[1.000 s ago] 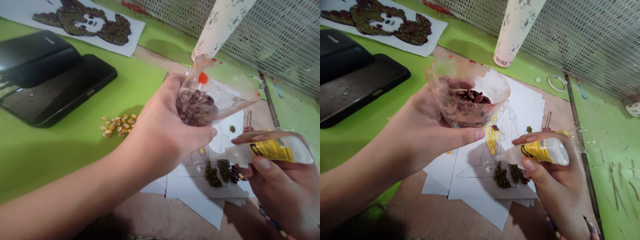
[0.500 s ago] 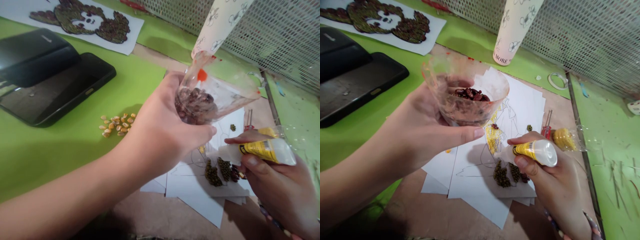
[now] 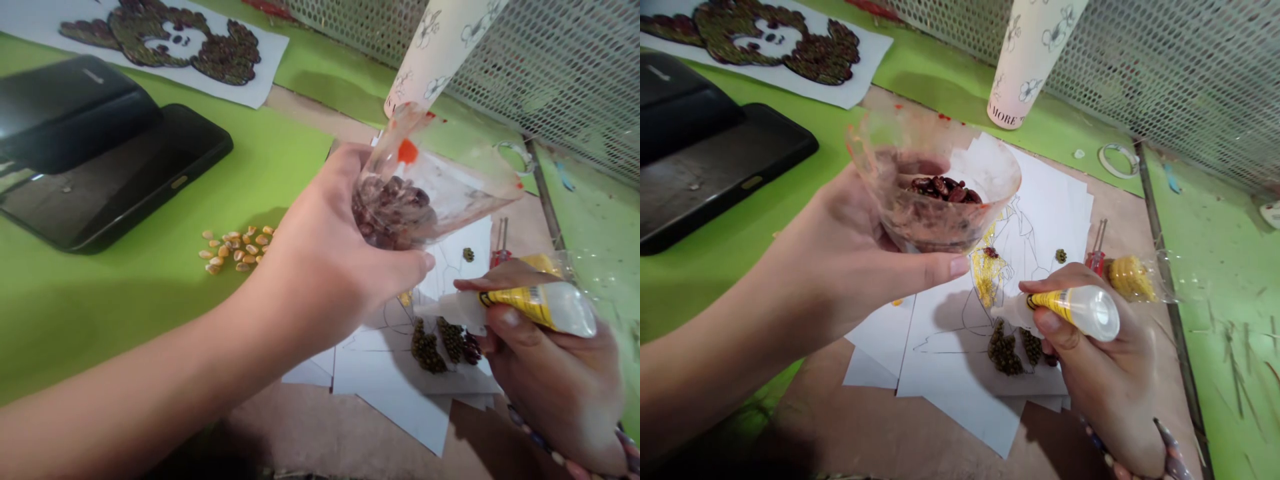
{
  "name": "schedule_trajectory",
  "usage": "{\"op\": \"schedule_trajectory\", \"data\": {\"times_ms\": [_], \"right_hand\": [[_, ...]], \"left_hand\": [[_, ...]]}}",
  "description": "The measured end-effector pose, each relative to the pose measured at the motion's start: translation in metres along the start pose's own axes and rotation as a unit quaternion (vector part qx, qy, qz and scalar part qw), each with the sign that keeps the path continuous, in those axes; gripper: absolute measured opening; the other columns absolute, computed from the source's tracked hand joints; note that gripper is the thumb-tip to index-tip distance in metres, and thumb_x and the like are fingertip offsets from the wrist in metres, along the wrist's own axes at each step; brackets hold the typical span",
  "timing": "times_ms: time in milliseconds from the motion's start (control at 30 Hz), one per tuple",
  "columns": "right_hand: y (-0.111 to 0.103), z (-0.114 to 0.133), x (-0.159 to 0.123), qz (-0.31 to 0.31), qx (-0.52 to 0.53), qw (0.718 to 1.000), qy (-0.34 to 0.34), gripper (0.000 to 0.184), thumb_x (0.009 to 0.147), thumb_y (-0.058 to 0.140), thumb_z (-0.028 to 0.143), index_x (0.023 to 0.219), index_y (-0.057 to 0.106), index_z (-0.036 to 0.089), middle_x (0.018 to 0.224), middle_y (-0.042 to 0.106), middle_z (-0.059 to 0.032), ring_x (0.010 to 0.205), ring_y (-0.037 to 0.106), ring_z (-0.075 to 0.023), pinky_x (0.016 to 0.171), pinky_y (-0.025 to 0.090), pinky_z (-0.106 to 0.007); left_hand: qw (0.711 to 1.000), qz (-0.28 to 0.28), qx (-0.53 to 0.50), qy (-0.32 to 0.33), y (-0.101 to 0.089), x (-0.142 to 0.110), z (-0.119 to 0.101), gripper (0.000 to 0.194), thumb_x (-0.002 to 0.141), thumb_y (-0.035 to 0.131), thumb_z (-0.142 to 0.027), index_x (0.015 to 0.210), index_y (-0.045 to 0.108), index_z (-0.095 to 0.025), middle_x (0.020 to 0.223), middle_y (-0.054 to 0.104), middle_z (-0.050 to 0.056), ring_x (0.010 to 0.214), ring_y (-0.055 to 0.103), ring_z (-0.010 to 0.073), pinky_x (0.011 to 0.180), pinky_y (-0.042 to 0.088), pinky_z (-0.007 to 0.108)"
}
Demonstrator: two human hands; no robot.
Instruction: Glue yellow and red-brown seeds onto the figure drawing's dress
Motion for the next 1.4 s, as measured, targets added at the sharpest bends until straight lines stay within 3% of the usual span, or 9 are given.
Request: {"op": "schedule_trajectory", "data": {"times_ms": [133,700,1033,1400], "right_hand": [[0.0057,0.0003,0.0030,0.004,0.063,0.998,0.014,0.012,0.086,0.073,0.029,0.095,0.079,0.031,0.085,0.064,-0.0008,0.046,0.050,-0.0088,0.035,0.037,-0.025],[0.0054,0.0034,0.0012,-0.020,0.026,0.999,0.015,0.009,0.083,0.077,0.027,0.091,0.079,0.030,0.079,0.062,0.0015,0.041,0.045,-0.0042,0.032,0.032,-0.021],[0.0071,0.0053,0.0026,-0.027,0.046,0.998,0.033,0.008,0.081,0.079,0.033,0.089,0.080,0.030,0.074,0.063,0.0010,0.038,0.044,-0.0050,0.030,0.032,-0.021],[0.0080,0.0046,0.0017,-0.037,0.077,0.996,0.015,0.008,0.083,0.077,0.026,0.089,0.080,0.030,0.074,0.065,0.0009,0.036,0.044,-0.0045,0.026,0.025,-0.022]], "left_hand": [[1.000,-0.013,-0.005,0.003,-0.0007,-0.0001,-0.0011,0.049,0.066,0.074,-0.012,0.108,0.054,-0.027,0.093,0.074,-0.006,0.101,0.074,0.0298,0.082,0.065,0.039],[1.000,-0.021,-0.003,-0.021,-0.0002,0.0002,-0.0002,0.055,0.065,0.074,-0.013,0.115,0.056,-0.027,0.093,0.072,-0.007,0.106,0.072,0.0297,0.082,0.063,0.038],[0.999,-0.029,-0.027,-0.025,0.0000,0.0005,-0.0005,0.056,0.064,0.077,-0.004,0.113,0.058,-0.024,0.092,0.074,-0.005,0.100,0.073,0.0265,0.080,0.061,0.032],[0.999,-0.027,-0.029,-0.023,0.0001,0.0007,-0.0019,0.057,0.063,0.075,-0.003,0.112,0.057,-0.023,0.094,0.075,0.000,0.086,0.074,0.0244,0.070,0.059,0.031]]}}
Point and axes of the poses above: each hand's wrist, its own x-axis towards the middle knuckle, its own y-axis out of the palm, z = x × y, the point moved 6 cm from there along x, towards the middle knuckle
